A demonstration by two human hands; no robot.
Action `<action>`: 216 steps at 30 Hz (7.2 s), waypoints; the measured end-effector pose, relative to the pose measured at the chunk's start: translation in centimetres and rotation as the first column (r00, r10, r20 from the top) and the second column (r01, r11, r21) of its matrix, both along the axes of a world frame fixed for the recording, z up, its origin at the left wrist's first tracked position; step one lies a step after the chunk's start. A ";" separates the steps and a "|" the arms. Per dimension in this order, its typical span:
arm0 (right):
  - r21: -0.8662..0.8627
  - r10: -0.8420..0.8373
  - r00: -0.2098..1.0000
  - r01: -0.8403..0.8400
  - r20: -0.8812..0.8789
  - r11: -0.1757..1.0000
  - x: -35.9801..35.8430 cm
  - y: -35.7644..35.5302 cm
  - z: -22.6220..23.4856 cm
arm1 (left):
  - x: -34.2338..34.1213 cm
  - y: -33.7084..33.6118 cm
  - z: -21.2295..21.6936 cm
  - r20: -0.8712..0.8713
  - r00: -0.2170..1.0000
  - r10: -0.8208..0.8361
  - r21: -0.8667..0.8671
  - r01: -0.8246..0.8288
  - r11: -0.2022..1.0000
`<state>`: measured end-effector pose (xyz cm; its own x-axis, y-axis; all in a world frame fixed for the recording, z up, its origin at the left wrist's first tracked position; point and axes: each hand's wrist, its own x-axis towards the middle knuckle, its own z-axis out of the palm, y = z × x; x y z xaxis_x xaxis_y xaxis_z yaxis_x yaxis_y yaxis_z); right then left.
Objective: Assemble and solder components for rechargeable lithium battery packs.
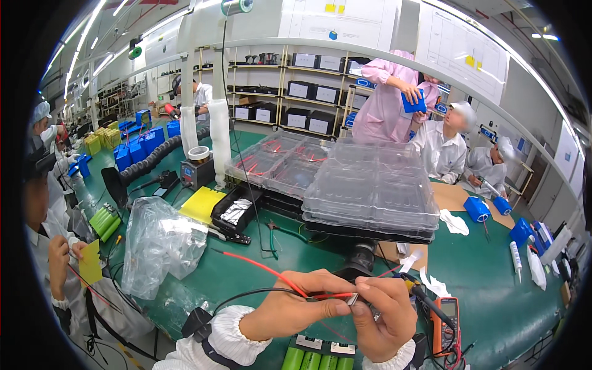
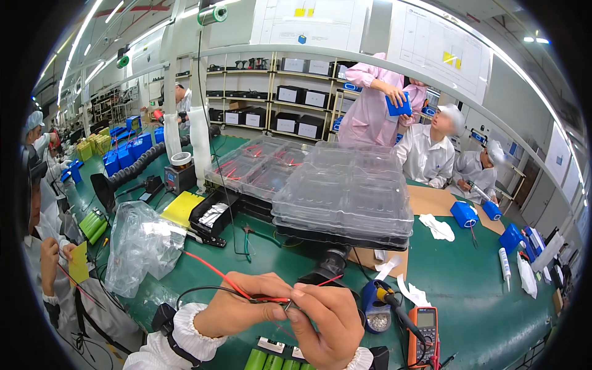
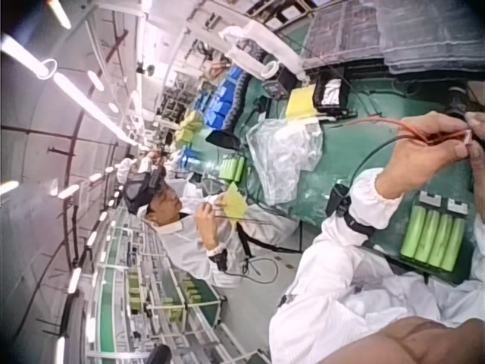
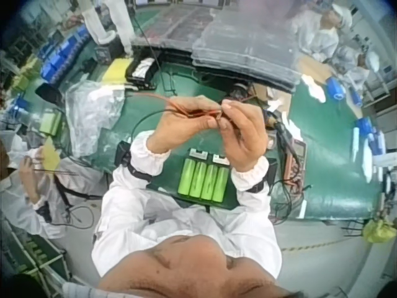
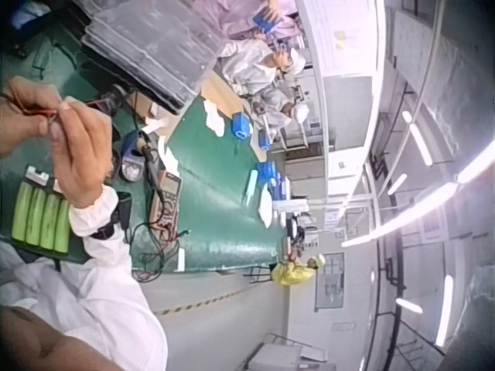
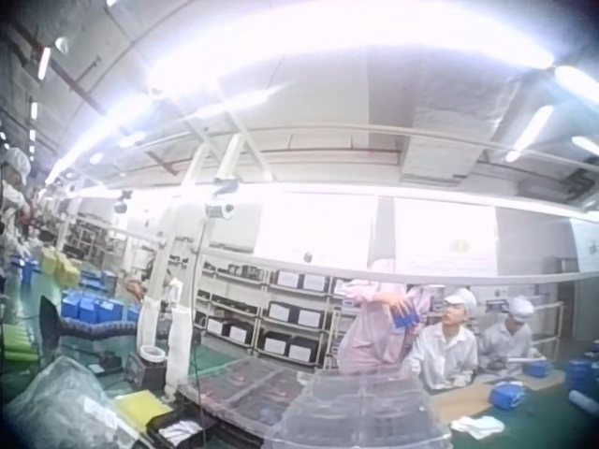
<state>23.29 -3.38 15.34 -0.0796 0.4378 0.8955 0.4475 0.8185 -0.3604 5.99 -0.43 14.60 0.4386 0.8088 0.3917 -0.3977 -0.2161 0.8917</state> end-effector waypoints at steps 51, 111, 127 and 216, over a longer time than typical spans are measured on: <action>-0.129 0.116 0.990 -0.106 0.077 0.986 -0.3 -0.7 1.2 | -0.5 -0.4 1.8 0.072 0.986 0.153 -0.303 -0.125 0.945; -0.174 -0.005 1.000 0.009 0.025 0.985 0.5 0.9 -0.4 | -0.3 -0.1 2.6 -0.132 0.976 0.176 -0.314 -0.210 0.926; -0.157 0.041 0.982 -0.012 0.184 0.987 0.9 0.6 0.8 | -0.4 0.3 2.4 -0.071 0.989 0.129 -0.362 -0.147 0.921; 0.260 -0.228 0.919 0.145 0.323 0.955 -7.0 5.1 4.7 | -3.8 2.5 2.4 0.357 0.885 0.300 -0.208 -0.239 0.949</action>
